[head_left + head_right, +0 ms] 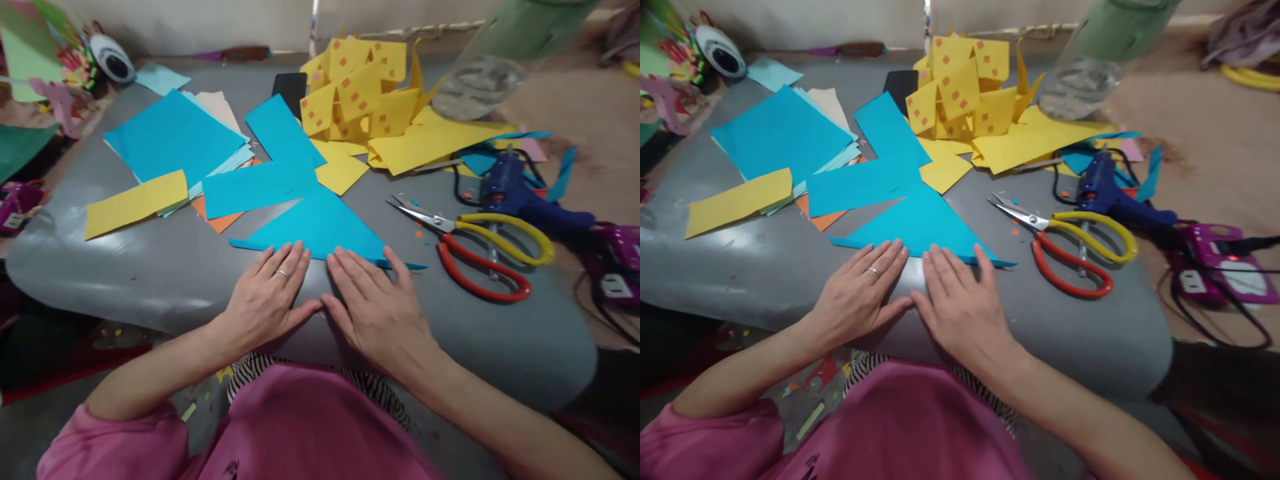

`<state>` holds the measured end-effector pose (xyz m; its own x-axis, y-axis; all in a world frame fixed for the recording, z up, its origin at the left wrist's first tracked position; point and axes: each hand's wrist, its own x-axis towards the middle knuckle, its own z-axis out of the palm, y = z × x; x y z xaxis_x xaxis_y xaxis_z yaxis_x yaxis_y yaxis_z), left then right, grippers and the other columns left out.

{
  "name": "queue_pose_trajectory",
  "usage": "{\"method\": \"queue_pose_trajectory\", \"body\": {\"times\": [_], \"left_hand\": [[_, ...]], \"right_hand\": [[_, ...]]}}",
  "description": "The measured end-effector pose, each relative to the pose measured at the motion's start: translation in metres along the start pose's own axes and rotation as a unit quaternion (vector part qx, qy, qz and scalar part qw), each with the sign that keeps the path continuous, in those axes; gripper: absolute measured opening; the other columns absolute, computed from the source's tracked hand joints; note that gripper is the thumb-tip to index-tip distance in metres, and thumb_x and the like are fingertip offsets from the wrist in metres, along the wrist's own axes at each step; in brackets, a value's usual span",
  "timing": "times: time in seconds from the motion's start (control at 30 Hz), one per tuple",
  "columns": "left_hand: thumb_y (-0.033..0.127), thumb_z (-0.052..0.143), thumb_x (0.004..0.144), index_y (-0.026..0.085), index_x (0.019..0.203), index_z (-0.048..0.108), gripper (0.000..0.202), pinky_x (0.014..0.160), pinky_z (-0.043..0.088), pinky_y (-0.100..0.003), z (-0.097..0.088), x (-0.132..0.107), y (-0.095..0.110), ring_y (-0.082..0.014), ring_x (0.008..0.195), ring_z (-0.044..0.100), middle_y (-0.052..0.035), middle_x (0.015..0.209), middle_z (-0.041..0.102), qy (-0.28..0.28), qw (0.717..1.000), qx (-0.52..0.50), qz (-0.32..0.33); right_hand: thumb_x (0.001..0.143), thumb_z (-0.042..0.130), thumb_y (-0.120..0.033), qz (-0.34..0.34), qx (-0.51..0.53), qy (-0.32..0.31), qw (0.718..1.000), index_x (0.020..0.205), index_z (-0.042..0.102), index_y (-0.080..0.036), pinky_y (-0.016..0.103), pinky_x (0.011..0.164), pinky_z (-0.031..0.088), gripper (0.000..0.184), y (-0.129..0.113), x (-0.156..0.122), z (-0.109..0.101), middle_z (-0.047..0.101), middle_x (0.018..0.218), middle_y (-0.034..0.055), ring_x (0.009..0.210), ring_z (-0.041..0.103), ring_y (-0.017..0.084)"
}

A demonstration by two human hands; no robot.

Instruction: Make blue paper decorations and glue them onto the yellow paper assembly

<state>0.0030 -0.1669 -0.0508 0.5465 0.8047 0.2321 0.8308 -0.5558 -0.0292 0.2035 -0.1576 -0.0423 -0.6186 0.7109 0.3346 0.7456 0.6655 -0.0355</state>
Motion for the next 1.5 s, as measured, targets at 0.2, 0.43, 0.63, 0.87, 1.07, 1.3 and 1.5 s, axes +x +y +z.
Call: {"method": "queue_pose_trajectory", "body": {"times": [0.2, 0.43, 0.63, 0.87, 1.07, 1.3, 1.5], "left_hand": [[0.035, 0.043, 0.099, -0.001, 0.142, 0.053, 0.056, 0.115, 0.043, -0.044, -0.003, -0.006, -0.004, -0.0297, 0.136, 0.054, -0.0209, 0.147, 0.056, 0.031, 0.999, 0.004, 0.02], [0.049, 0.049, 0.098, 0.003, 0.147, 0.047, 0.067, 0.113, 0.045, -0.045, -0.005, -0.006, -0.003, -0.0324, 0.136, 0.055, -0.0206, 0.149, 0.054, 0.012, 1.0, 0.004, 0.026], [0.049, 0.055, 0.096, 0.01, 0.162, 0.02, 0.085, 0.109, 0.048, -0.052, -0.01, -0.029, -0.033, -0.0372, 0.135, 0.055, -0.0228, 0.15, 0.052, -0.001, 0.999, 0.026, -0.034], [0.038, 0.054, 0.099, 0.017, 0.155, 0.038, 0.062, 0.108, 0.048, -0.05, -0.022, -0.049, -0.061, -0.0314, 0.127, 0.063, -0.0188, 0.142, 0.061, 0.008, 0.995, 0.063, -0.079], [0.018, 0.053, 0.099, 0.016, 0.112, 0.065, 0.017, 0.092, 0.052, -0.034, -0.018, -0.002, -0.052, -0.0216, 0.108, 0.069, -0.0102, 0.123, 0.073, 0.118, 0.989, 0.063, 0.069], [0.006, 0.04, 0.1, 0.015, 0.093, 0.064, 0.026, 0.066, 0.045, -0.032, -0.011, 0.029, -0.058, -0.0178, 0.072, 0.062, -0.0079, 0.088, 0.072, 0.011, 0.981, 0.115, 0.154], [0.007, 0.043, 0.098, 0.017, 0.082, 0.064, 0.027, 0.059, 0.038, -0.031, -0.008, 0.03, -0.054, -0.017, 0.065, 0.057, -0.0044, 0.075, 0.067, 0.066, 0.982, 0.122, 0.13]], "right_hand": [[0.102, 0.044, -0.05, -0.006, 0.097, -0.012, 0.995, 0.146, 0.051, -0.002, 0.056, 0.123, 0.031, 0.065, -0.018, 0.01, 0.013, 0.052, 0.15, 0.0201, 0.141, 0.05, 0.031], [0.101, 0.035, -0.063, 0.012, 0.033, -0.046, 0.998, 0.146, 0.05, -0.001, 0.053, 0.121, 0.035, 0.078, 0.021, -0.034, -0.004, 0.053, 0.149, 0.021, 0.142, 0.049, 0.031], [0.101, 0.038, -0.06, 0.049, -0.034, -0.047, 0.997, 0.145, 0.048, 0.002, 0.055, 0.116, 0.039, 0.077, 0.048, -0.065, -0.014, 0.056, 0.145, 0.0254, 0.138, 0.053, 0.034], [0.103, 0.046, -0.047, 0.031, -0.061, 0.006, 0.998, 0.141, 0.052, -0.003, 0.057, 0.114, 0.038, 0.058, 0.052, -0.057, -0.016, 0.066, 0.134, 0.0249, 0.122, 0.065, 0.035], [0.099, 0.057, -0.036, -0.002, -0.086, 0.031, 0.996, 0.11, 0.07, -0.006, 0.057, 0.108, 0.039, 0.034, 0.057, -0.03, -0.027, 0.076, 0.112, 0.0224, 0.099, 0.073, 0.034], [0.099, 0.059, -0.03, -0.082, -0.077, 0.039, 0.993, 0.103, 0.071, -0.015, 0.037, 0.084, 0.038, 0.019, 0.048, 0.011, -0.016, 0.077, 0.102, 0.0095, 0.089, 0.063, 0.023], [0.102, 0.051, -0.025, -0.093, -0.096, 0.008, 0.991, 0.085, 0.068, -0.017, 0.035, 0.078, 0.029, 0.025, 0.046, 0.033, 0.002, 0.07, 0.08, 0.0054, 0.077, 0.054, 0.021]]}}
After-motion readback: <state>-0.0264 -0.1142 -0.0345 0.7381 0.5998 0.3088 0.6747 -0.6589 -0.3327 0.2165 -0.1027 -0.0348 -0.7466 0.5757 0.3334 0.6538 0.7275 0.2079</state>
